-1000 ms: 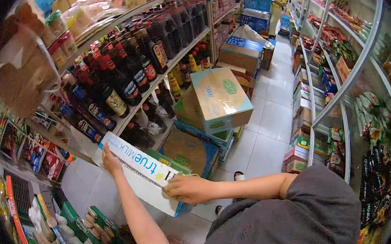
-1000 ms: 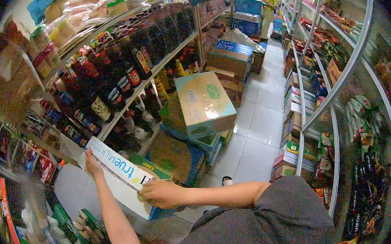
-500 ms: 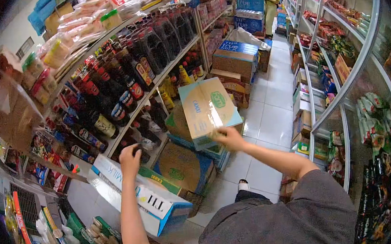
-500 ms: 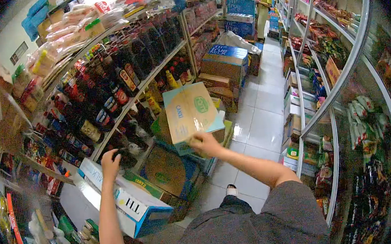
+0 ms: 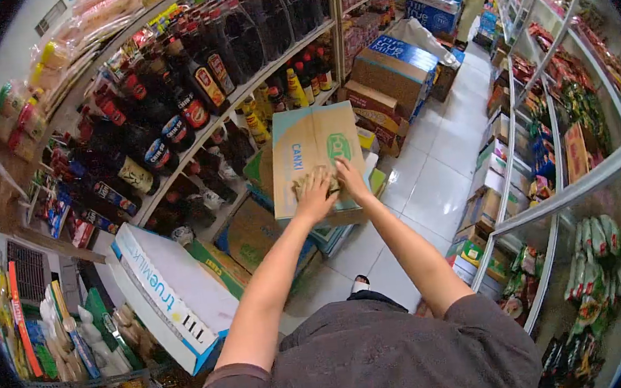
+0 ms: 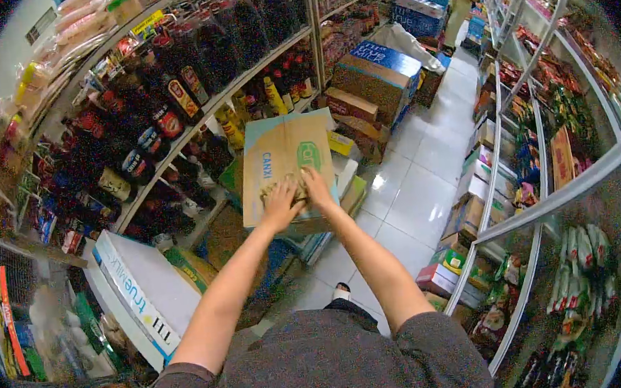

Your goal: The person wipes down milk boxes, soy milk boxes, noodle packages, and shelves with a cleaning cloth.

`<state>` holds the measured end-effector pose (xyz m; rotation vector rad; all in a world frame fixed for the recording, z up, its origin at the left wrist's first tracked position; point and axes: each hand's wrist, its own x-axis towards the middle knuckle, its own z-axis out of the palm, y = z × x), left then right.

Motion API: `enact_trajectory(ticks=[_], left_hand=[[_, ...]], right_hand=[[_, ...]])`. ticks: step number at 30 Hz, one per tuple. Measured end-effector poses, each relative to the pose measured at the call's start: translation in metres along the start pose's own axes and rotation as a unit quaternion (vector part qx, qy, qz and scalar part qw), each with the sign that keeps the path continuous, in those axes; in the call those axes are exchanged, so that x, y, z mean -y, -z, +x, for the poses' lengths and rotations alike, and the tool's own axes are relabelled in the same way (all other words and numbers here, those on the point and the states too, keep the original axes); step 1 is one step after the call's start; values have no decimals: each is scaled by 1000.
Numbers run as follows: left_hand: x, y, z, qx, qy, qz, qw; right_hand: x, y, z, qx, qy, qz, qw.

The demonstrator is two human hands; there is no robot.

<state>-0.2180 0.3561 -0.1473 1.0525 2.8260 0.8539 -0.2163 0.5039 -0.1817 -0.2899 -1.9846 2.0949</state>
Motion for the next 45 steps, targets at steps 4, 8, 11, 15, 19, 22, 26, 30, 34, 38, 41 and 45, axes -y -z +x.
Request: enact_trajectory(ticks=[4, 8, 11, 15, 19, 22, 26, 30, 34, 38, 41, 45], left_hand=[[1, -29, 8, -25, 31, 82, 996], [10, -17, 12, -54, 107, 197, 973], [25, -5, 30, -28, 153, 227, 961], [52, 7, 64, 24, 199, 264, 943], [69, 12, 103, 48, 192, 248, 948], [78, 6, 136, 51, 184, 231, 954], [84, 1, 176, 57, 163, 230, 958], [100, -9, 208, 40, 122, 216, 968], [107, -8, 228, 13, 69, 169, 983], [113, -14, 232, -1, 58, 179, 982], [115, -19, 221, -23, 47, 159, 986], [98, -19, 170, -26, 49, 170, 984]], right_hand=[[13, 31, 3, -41, 149, -388, 909], [-3, 19, -17, -41, 175, -581, 794], [8, 15, -25, -35, 152, -580, 799], [10, 17, -23, -19, 135, -552, 822], [17, 15, -24, -30, 137, -568, 811], [21, 15, -23, -25, 131, -572, 809], [23, 15, -22, -17, 124, -568, 813], [27, 13, -20, -6, 100, -567, 818], [27, 14, -19, -12, 105, -592, 799], [22, 17, -19, -2, 100, -587, 803], [17, 14, -20, -2, 105, -586, 804], [23, 15, -20, -6, 119, -579, 807]])
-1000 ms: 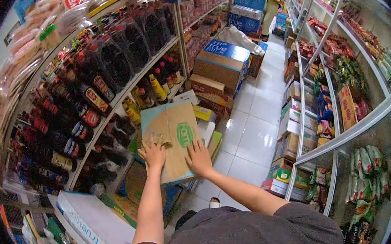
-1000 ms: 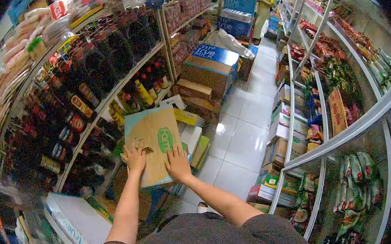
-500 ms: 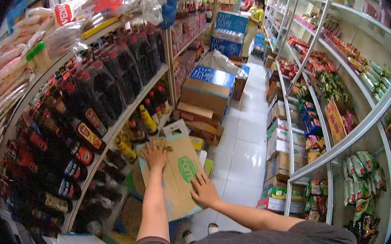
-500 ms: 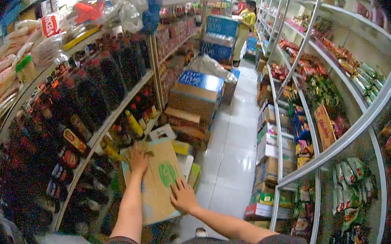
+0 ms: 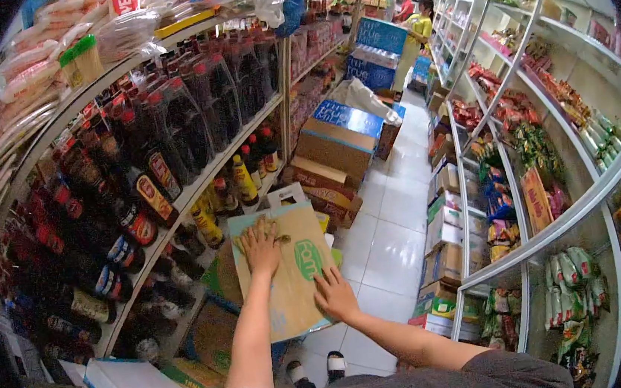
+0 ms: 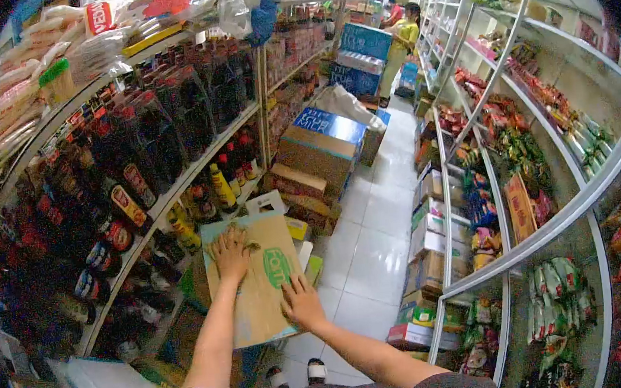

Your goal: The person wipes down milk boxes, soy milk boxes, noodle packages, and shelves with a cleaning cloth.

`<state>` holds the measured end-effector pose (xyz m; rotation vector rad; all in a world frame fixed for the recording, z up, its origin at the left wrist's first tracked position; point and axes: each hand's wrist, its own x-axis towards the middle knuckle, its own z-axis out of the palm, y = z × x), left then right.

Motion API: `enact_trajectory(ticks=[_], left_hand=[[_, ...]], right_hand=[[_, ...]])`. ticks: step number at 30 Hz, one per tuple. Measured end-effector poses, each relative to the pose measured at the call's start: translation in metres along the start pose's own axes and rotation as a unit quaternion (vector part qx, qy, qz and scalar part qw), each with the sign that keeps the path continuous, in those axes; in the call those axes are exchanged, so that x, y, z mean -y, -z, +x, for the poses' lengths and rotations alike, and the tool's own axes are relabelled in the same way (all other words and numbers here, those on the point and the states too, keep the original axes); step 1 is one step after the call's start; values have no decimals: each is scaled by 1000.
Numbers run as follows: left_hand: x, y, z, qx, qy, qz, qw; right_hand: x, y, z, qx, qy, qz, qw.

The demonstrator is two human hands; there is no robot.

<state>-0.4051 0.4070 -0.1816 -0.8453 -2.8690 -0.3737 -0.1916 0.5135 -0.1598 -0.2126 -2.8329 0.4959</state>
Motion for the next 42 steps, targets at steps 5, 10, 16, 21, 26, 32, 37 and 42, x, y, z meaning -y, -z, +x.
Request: enact_trajectory(ticks=[5, 10, 16, 21, 26, 32, 37, 42], left_hand=[[-30, 35, -111, 10, -12, 16, 1000], [-72, 50, -209, 44, -59, -3, 997], [-105, 44, -196, 107, -213, -9, 971], [-95, 25, -114, 159, -198, -42, 966], [-80, -6, -17, 102, -117, 2, 988], [-73, -30, 69, 58, -91, -4, 994], [-71, -40, 84, 10, -112, 6, 994], [-63, -33, 46, -32, -123, -30, 991]], right_hand=[[-12, -14, -3, -36, -2, 67, 997], [-23, -25, 0, -148, -110, 228, 956], [-67, -68, -2, -156, -298, 665, 667], [-67, -77, -5, -177, -304, 623, 699], [6, 0, 2, -70, -70, 7, 995], [-4, -10, 6, -40, -92, 11, 995], [1, 0, 8, -15, -108, 17, 994], [3, 3, 8, -23, -87, 28, 996]])
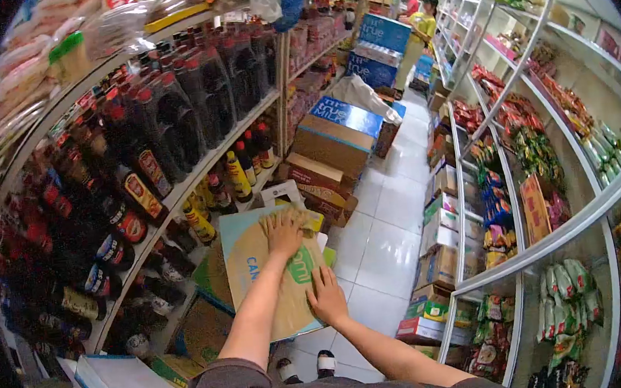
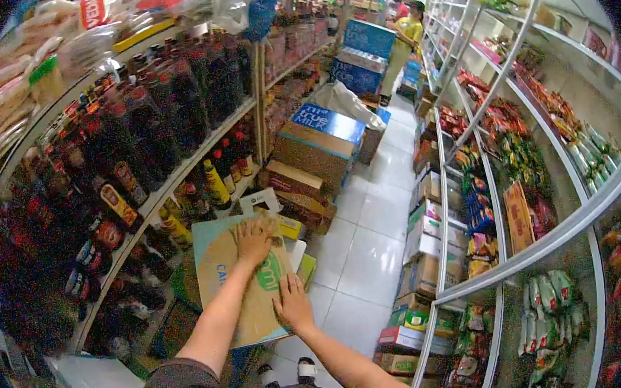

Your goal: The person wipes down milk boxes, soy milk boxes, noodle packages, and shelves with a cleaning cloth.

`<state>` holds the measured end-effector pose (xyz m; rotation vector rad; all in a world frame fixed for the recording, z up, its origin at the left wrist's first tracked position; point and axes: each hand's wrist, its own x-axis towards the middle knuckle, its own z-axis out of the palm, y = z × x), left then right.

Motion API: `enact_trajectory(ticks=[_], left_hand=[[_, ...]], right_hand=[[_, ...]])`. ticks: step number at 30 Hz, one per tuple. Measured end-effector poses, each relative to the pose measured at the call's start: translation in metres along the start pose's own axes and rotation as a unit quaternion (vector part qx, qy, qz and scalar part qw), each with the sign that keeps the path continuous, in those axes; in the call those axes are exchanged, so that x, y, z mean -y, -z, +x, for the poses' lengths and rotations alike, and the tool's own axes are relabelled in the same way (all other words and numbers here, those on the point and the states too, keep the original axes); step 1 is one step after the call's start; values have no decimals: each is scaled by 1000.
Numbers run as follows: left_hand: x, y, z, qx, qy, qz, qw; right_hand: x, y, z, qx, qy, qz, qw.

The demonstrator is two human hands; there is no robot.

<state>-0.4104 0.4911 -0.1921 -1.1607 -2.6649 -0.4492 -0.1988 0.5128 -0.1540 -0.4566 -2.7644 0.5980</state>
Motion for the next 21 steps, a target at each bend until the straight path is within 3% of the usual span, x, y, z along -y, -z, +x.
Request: enact_trajectory(ticks=[3, 6, 8, 11, 14, 16, 19, 21], left_hand=[[-14, 27, -56, 31, 1, -22, 999], [-27, 54, -122, 7, 30, -67, 997], [-37, 76, -162, 8, 105, -126, 986], [-51, 113, -190, 58, 141, -149, 977], [-57, 120, -201, 17, 251, -281, 926], [-53, 129, -206, 59, 272, -326, 903], [-40, 112, -224, 49, 233, -277, 931], [-40, 111, -228, 56, 160, -75, 983]], right_hand=[[1, 0, 0, 5, -4, 7, 1000], [2, 0, -2, 15, -16, 19, 1000], [2, -2, -3, 8, -7, 10, 1000], [-1, -6, -4, -6, -12, 21, 1000], [-2, -9, -4, -9, -6, 15, 1000], [1, -6, -5, -8, -6, 29, 1000], [-1, -9, -4, -30, 18, 18, 999], [-3, -14, -7, -52, 40, -4, 998]])
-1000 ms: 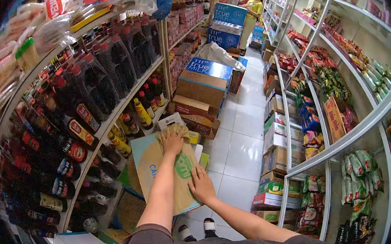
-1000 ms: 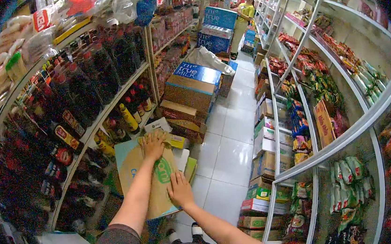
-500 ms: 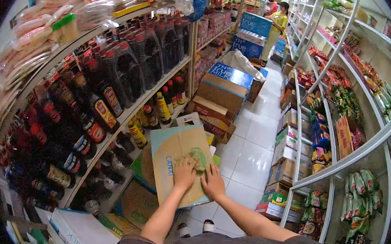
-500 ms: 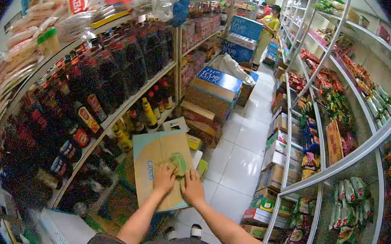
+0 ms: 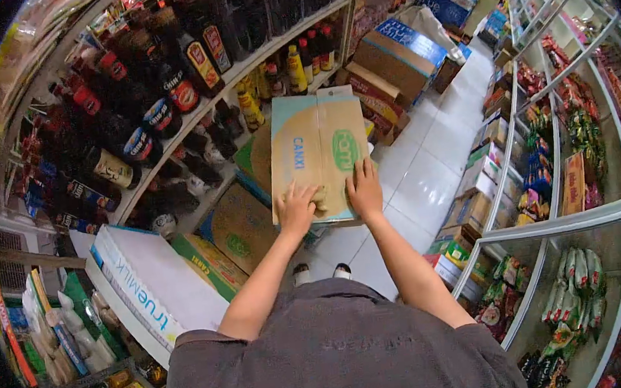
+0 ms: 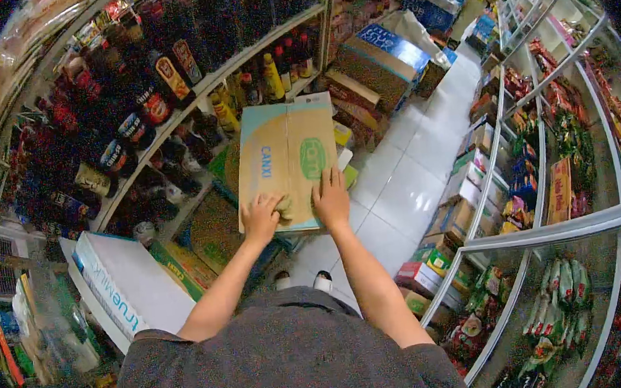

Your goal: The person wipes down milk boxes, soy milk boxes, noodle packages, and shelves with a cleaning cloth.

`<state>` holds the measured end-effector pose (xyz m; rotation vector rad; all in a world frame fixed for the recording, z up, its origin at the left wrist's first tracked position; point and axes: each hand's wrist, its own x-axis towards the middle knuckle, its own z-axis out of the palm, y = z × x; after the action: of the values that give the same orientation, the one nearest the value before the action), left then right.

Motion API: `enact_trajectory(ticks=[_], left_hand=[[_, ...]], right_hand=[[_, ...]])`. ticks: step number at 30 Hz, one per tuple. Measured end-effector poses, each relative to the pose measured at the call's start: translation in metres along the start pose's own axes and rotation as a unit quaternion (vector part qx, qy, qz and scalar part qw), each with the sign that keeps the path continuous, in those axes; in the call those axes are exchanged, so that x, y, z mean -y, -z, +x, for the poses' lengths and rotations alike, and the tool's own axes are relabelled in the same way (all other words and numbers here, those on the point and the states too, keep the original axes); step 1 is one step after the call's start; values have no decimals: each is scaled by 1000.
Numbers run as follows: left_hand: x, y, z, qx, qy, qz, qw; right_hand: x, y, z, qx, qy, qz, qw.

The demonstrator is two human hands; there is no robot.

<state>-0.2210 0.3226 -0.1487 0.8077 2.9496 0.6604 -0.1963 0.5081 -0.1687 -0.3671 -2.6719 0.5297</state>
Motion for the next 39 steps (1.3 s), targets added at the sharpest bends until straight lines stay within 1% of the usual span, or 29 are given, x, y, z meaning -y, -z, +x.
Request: enact_trajectory(ticks=[1, 3, 6, 8, 9, 10, 12, 13, 14, 15, 16, 17, 18, 20, 21, 22, 24, 25, 26, 27, 29, 30, 32, 33, 34, 35, 36, 37, 39], left_hand=[[-1, 0, 2, 3, 1, -1, 1000], [-1, 2, 10, -57, -25, 106, 992], [14, -9, 39, -66, -38, 107, 991], [25, -12, 59, -54, -61, 110, 991], [40, -24, 71, -50, -8, 66, 996], [36, -36, 106, -37, 9, 18, 999], [17, -7, 134, 46, 1, 73, 996], [17, -9, 148, 30, -15, 82, 996], [19, -11, 161, 15, -27, 89, 996], [25, -20, 176, 20, -50, 87, 995], [34, -35, 193, 6, -46, 102, 994], [38, -45, 208, -9, -38, 116, 992], [35, -45, 222, -6, -52, 114, 992], [28, -47, 249, 10, -36, 135, 990], [15, -36, 255, 20, -37, 110, 993], [19, -48, 269, 22, -45, 108, 993], [27, -63, 293, -77, -115, 99, 985], [17, -57, 291, -70, -123, 77, 987], [20, -70, 301, -72, -127, 78, 986], [32, -97, 316, -8, -103, -68, 992], [12, -78, 301, -21, -174, -17, 984], [2, -73, 289, -22, -177, -11, 984], [-10, -68, 269, 96, -163, -114, 975], [-14, -70, 259, 95, -164, -110, 976], [-18, -75, 248, 73, -187, -104, 974], [-20, -81, 235, 52, -209, -99, 972], [-22, -84, 220, 51, -209, -95, 972], [-24, -86, 204, 35, -221, -78, 971], [-31, -81, 173, 15, -234, -58, 970]], right_hand=[[-1, -2, 0, -10, 8, -3, 1000], [-3, -1, 1, -21, 16, -7, 1000], [-1, 1, 3, -30, 22, -7, 999], [0, 4, 5, -15, 20, -2, 1000], [2, 6, 4, -2, -8, 18, 1000], [-1, 4, 3, 17, -31, -7, 999], [-2, 2, 3, 12, -45, 5, 999], [-4, 0, 3, 19, -52, 6, 998], [-4, 2, 5, 4, -74, -2, 997], [-2, 7, 7, 24, -66, 1, 998], [-1, 9, 7, 46, -56, 4, 997], [-2, 7, 7, 66, -72, 16, 995], [-3, 8, 7, 59, -84, 13, 995], [-3, 8, 8, 57, -70, 13, 996], [-5, 7, 7, 42, -58, 11, 997], [-6, 6, 7, 38, -66, 8, 997], [-6, 5, 7, 61, -67, 0, 996], [-7, 6, 8, 57, -69, -1, 996], [-8, 7, 8, 55, -63, 6, 996], [-7, 8, 9, 52, -58, 15, 997], [-6, 12, 10, 52, -63, 15, 997], [-5, 14, 9, 59, -67, 10, 996], [-7, 8, 6, 35, -69, 30, 997], [-8, 6, 5, 15, -68, 44, 997], [-7, 8, 5, 13, -68, 47, 996], [-6, 10, 6, -4, -92, 66, 994], [-5, 11, 5, -21, -115, 84, 990], [-6, 10, 4, -23, -114, 87, 989], [-11, 5, 3, -49, -147, 164, 974]])
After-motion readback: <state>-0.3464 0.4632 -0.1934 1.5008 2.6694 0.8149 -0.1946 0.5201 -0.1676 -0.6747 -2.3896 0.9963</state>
